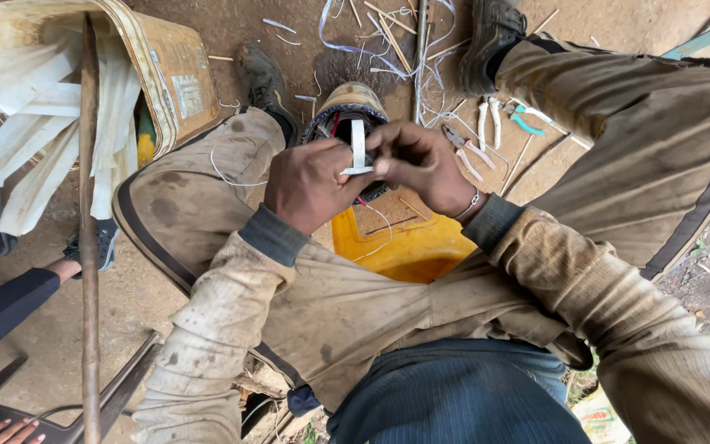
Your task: The person sits on the ground with a bucket-like container holding red and white wires between their legs. They pull tape from a roll of white electrical tape and wrap it around the wires, working section by section while occasionally repositioning the wires in the container.
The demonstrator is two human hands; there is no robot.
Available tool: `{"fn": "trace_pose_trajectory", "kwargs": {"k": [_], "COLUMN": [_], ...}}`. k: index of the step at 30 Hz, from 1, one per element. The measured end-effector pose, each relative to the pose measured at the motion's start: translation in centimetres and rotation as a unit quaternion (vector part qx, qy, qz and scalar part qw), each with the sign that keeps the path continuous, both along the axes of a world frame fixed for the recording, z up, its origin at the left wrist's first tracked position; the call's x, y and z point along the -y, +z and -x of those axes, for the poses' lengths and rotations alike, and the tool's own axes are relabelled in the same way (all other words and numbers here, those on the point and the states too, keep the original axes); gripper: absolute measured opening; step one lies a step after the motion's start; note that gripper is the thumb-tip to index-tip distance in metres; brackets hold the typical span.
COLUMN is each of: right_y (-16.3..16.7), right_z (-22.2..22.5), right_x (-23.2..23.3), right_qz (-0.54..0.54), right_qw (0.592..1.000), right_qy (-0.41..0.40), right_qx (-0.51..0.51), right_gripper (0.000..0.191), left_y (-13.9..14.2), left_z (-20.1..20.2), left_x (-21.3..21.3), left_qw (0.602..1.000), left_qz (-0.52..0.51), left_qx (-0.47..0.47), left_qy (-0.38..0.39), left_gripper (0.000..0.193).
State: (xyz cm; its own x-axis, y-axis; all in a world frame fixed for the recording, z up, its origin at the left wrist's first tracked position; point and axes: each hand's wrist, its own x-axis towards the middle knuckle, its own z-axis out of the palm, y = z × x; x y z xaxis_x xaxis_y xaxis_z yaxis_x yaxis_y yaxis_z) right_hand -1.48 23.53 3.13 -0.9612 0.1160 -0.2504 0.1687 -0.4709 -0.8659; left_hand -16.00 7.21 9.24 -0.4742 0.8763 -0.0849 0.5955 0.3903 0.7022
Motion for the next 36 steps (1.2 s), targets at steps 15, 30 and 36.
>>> {"fn": "trace_pose_trajectory", "kwargs": {"k": [15, 30, 36], "right_y": [1.1, -0.9, -0.9], "right_z": [-0.1, 2.6, 1.3], "right_x": [-1.1, 1.2, 2.3], "right_qz": [-0.255, -0.039, -0.025], "right_qw": [0.952, 0.999, 0.997], "right_qy": [0.122, 0.008, -0.071], "right_qx": [-0.122, 0.012, 0.034], "right_gripper": [0.027, 0.029, 0.02], "left_y": [-1.6, 1.0, -1.8], "left_z": [3.5, 0.5, 2.5], "left_x": [0.8, 0.3, 1.4], "left_qw": [0.864, 0.999, 0.937], "left_qz": [0.04, 0.042, 0.132], "left_qx": [0.5, 0.022, 0.319], "left_qy": [0.045, 0.004, 0.047], "left_gripper": [0.053, 0.019, 0.026]}}
